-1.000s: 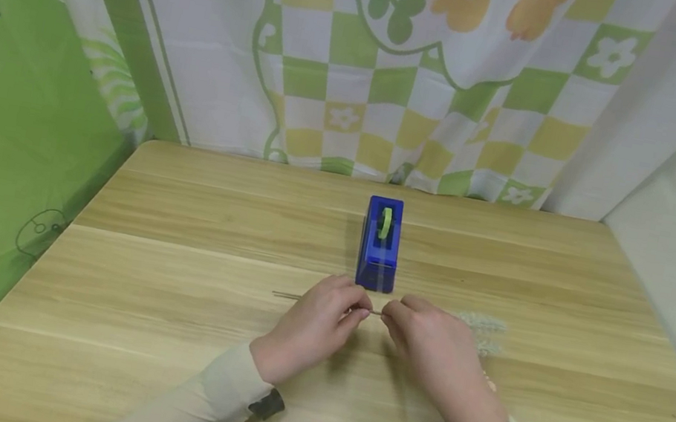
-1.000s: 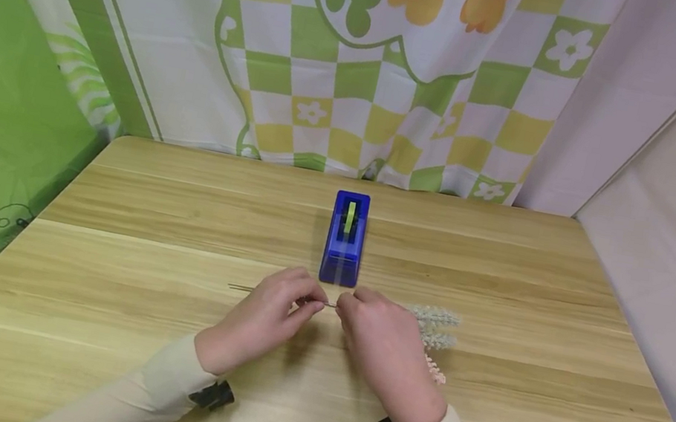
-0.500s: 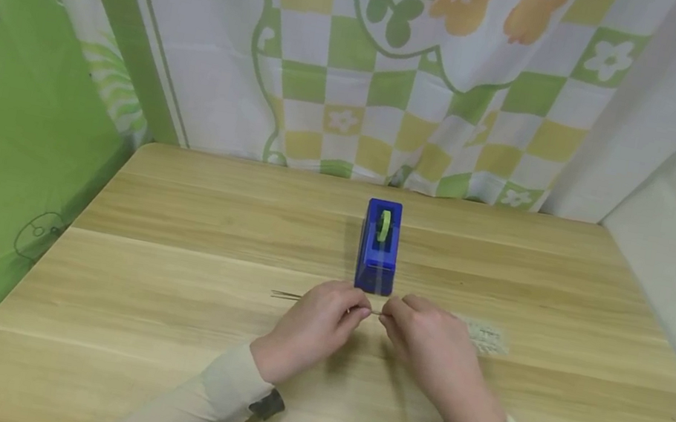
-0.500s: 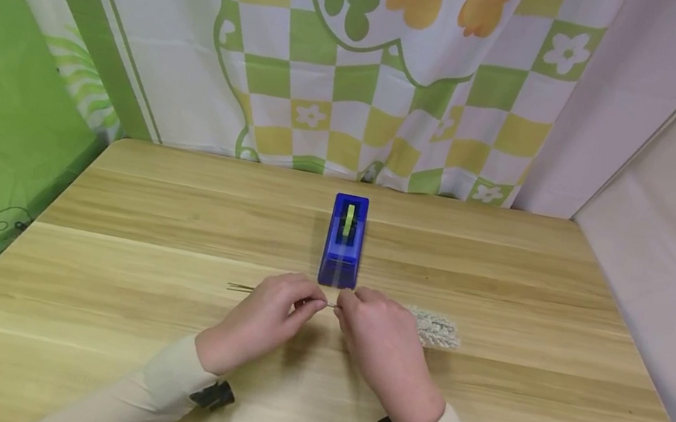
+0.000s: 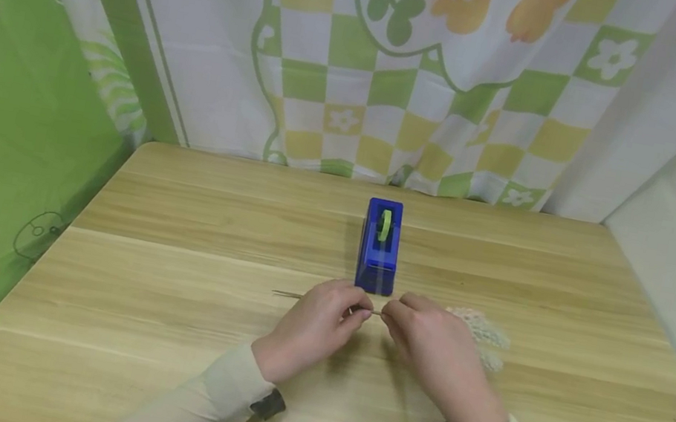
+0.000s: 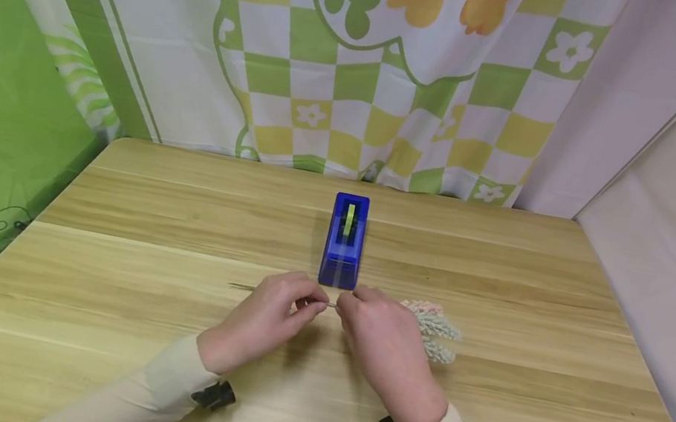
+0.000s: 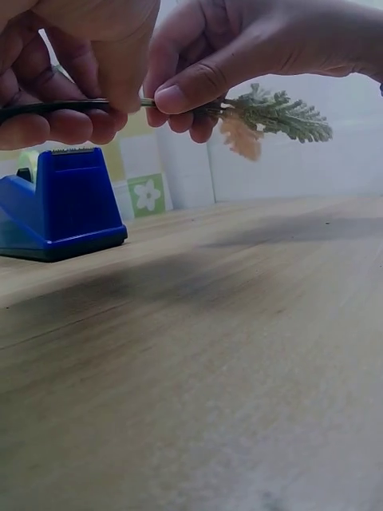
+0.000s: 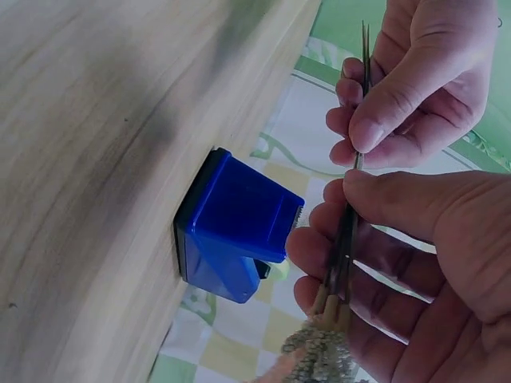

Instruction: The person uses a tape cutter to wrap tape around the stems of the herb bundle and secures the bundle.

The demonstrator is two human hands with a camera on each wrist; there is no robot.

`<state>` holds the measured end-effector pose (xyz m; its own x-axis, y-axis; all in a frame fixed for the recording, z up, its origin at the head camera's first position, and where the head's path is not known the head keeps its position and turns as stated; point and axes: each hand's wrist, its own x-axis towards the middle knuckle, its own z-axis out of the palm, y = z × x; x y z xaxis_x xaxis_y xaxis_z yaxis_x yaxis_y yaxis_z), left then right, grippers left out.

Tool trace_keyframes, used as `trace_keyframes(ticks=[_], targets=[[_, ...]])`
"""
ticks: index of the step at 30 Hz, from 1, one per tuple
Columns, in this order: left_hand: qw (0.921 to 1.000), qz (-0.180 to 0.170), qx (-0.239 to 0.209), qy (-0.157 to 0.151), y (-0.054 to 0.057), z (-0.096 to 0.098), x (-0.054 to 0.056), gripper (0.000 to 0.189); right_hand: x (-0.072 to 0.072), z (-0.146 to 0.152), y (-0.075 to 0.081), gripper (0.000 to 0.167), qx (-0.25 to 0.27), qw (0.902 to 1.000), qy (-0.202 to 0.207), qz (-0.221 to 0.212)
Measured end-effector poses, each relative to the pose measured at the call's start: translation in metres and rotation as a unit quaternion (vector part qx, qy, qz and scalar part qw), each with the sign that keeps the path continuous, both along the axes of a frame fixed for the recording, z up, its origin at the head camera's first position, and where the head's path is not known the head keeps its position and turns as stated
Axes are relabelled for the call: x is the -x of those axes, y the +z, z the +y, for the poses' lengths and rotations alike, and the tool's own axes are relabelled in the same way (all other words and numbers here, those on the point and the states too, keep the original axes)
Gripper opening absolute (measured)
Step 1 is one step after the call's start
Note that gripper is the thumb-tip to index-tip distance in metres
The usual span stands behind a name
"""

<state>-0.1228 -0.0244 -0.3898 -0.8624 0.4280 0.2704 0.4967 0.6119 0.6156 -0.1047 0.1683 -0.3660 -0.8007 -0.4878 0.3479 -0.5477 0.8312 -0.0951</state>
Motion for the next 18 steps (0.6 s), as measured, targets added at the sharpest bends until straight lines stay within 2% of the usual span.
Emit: trace_keyframes(ticks=[8, 18], targets=[[0.9999, 0.006, 0.008, -0.003, 0.0016, 0.0007, 0.0006, 0.013, 0.0019, 0.0000, -0.0004, 0.010, 0.001, 0.9999, -0.002, 0.014], [0.9999, -0.005, 0.010, 0.002, 0.0009, 0.0011, 0.0014, 0.011, 0.0025, -0.0043, 0.0016, 0.013, -0.020, 0.9992, -0.027, -0.020]])
